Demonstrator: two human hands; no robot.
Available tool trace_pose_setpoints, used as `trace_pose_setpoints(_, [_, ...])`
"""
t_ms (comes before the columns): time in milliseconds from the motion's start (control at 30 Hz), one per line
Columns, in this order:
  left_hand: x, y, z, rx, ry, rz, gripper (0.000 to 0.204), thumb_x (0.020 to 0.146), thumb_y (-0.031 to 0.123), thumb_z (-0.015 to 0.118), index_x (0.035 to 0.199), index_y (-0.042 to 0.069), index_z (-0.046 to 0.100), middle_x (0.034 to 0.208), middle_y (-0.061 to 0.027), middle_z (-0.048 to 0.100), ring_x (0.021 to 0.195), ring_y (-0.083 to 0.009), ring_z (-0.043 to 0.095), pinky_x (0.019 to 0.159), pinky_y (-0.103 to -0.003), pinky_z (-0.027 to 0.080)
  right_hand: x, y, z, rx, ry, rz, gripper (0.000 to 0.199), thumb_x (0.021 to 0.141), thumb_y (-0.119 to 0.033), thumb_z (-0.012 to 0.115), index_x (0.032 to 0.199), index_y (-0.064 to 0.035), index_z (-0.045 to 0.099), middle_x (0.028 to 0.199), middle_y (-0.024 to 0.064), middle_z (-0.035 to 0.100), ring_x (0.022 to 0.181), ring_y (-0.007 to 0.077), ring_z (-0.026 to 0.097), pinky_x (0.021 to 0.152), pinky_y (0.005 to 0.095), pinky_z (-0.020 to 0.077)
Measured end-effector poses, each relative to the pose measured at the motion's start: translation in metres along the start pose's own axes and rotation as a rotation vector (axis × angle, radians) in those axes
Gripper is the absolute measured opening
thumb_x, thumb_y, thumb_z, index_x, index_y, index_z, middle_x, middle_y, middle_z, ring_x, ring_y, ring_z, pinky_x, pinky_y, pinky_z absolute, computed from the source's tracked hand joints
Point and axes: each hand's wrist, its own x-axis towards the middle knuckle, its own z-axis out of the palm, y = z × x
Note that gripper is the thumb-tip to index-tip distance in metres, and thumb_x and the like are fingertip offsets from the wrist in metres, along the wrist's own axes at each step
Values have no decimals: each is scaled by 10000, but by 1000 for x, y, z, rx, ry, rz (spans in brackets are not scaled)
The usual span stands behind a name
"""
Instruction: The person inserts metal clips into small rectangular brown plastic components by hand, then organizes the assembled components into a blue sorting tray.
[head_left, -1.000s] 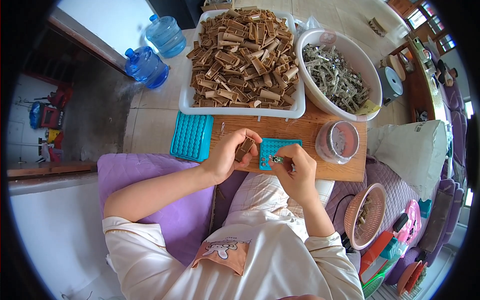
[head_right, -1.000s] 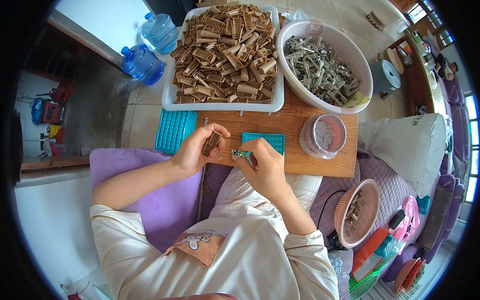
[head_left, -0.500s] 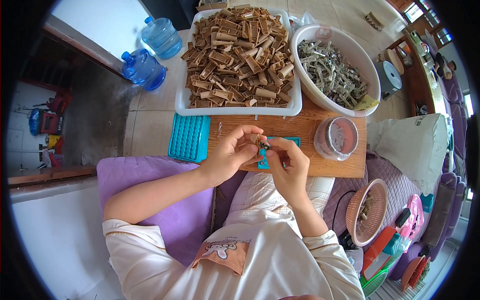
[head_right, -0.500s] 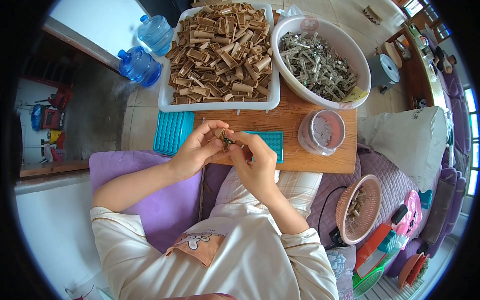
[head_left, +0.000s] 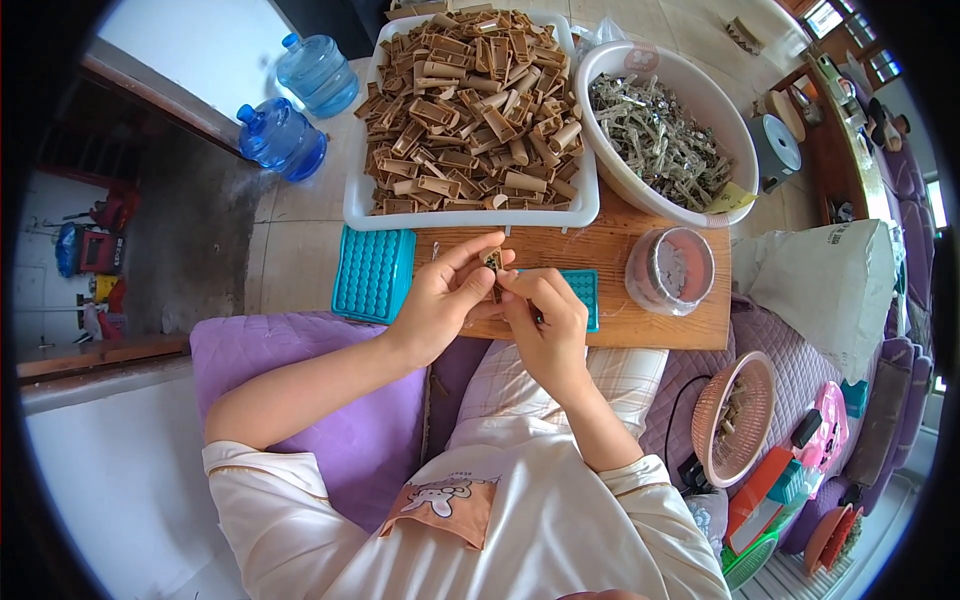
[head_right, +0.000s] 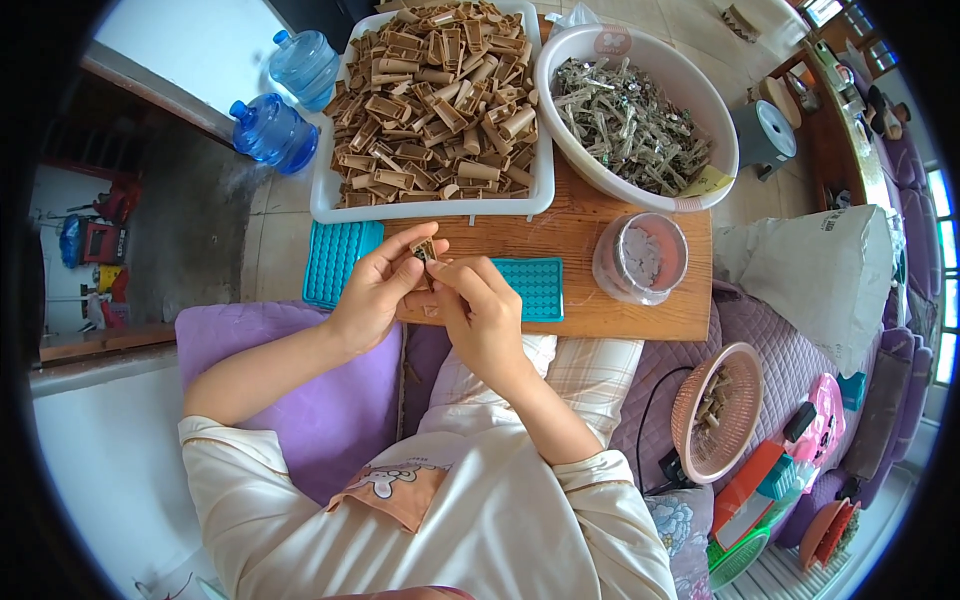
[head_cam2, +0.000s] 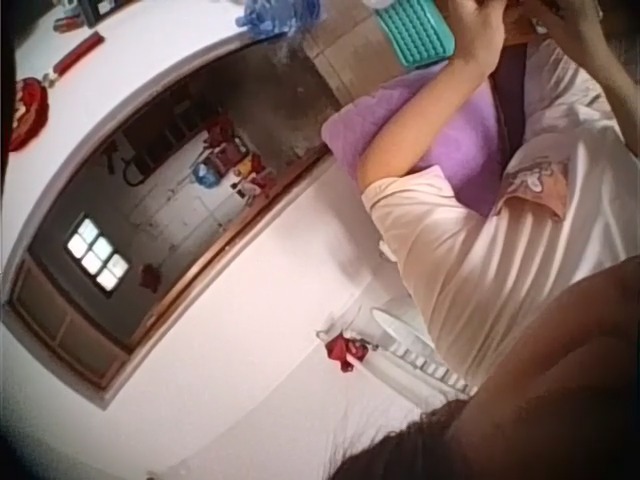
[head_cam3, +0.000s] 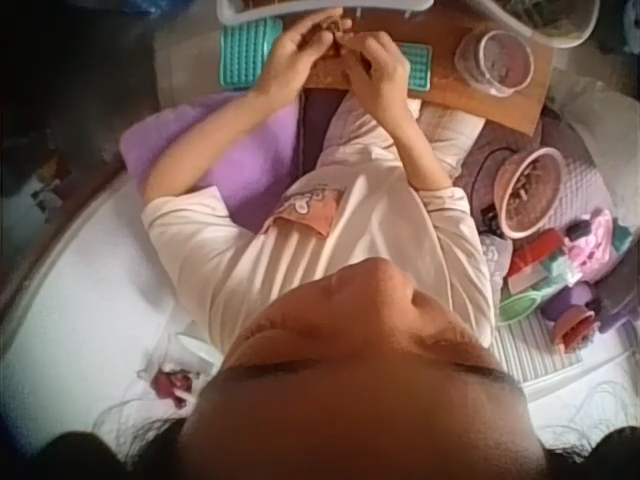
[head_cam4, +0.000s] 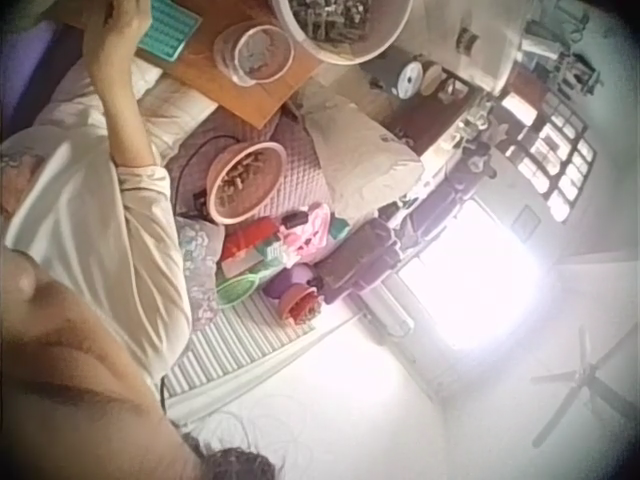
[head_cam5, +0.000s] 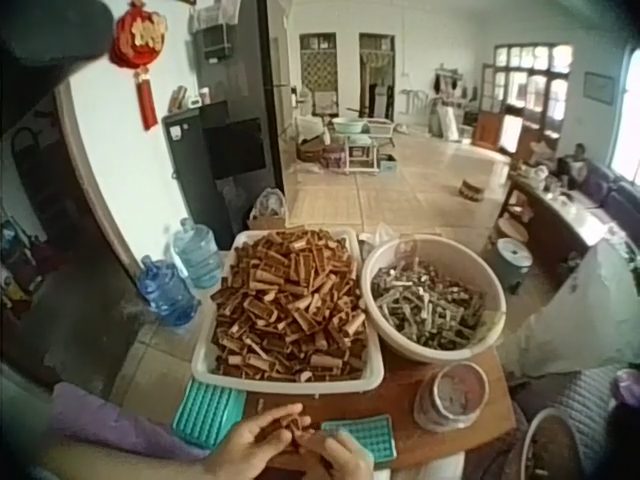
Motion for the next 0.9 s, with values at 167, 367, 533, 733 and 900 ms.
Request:
trace_pose_setpoints(167, [5, -2, -2, -90, 43, -80, 339, 883, 108, 420, 1213, 46, 375, 1116, -97, 479, 940, -123, 514, 779, -273, 516, -3, 3, 1, 22, -34, 65, 259, 726, 73, 549, 959, -27, 599, 830, 84, 508, 622, 141, 505, 516, 232, 416])
trace_pose_setpoints(367, [6, 4, -1, 6, 3, -65, 297, 906, 173, 374, 1170, 43, 409, 1106, -81, 491, 937, -115, 510, 717, -246, 517, -6, 3, 1, -3, -30, 43, 306, 725, 89, 531, 997, -40, 588, 855, 94, 501, 603, 137, 510, 510, 236, 431])
trace_pose_setpoints(533, [8, 5, -3, 172, 14, -28, 289, 904, 217, 380, 1141, 56, 413, 1140, -74, 477, 931, -118, 525, 651, -219, 500, -12, 5, 9, 78, 106, 164, 271, 736, 87, 511, 984, -13, 554, 893, 96, 507, 625, 120, 524, 513, 214, 436])
trace_pose_setpoints(733, [7, -1, -4, 30, 72, -47, 291, 906, 219, 375, 1160, 77, 383, 1165, -74, 457, 967, -133, 526, 615, -199, 496, -11, 12, 15, 832, 59, 658, 255, 785, 70, 478, 1029, -4, 474, 916, 54, 505, 698, 66, 522, 563, 182, 437])
trace_pose_setpoints(900, [7, -4, -3, 106, 107, 26, 285, 909, 211, 367, 1168, 93, 371, 1151, -76, 457, 975, -143, 526, 614, -197, 498, -12, 16, 16, 646, 177, 517, 231, 813, 44, 467, 1037, -10, 452, 950, 56, 500, 727, 48, 507, 600, 158, 411])
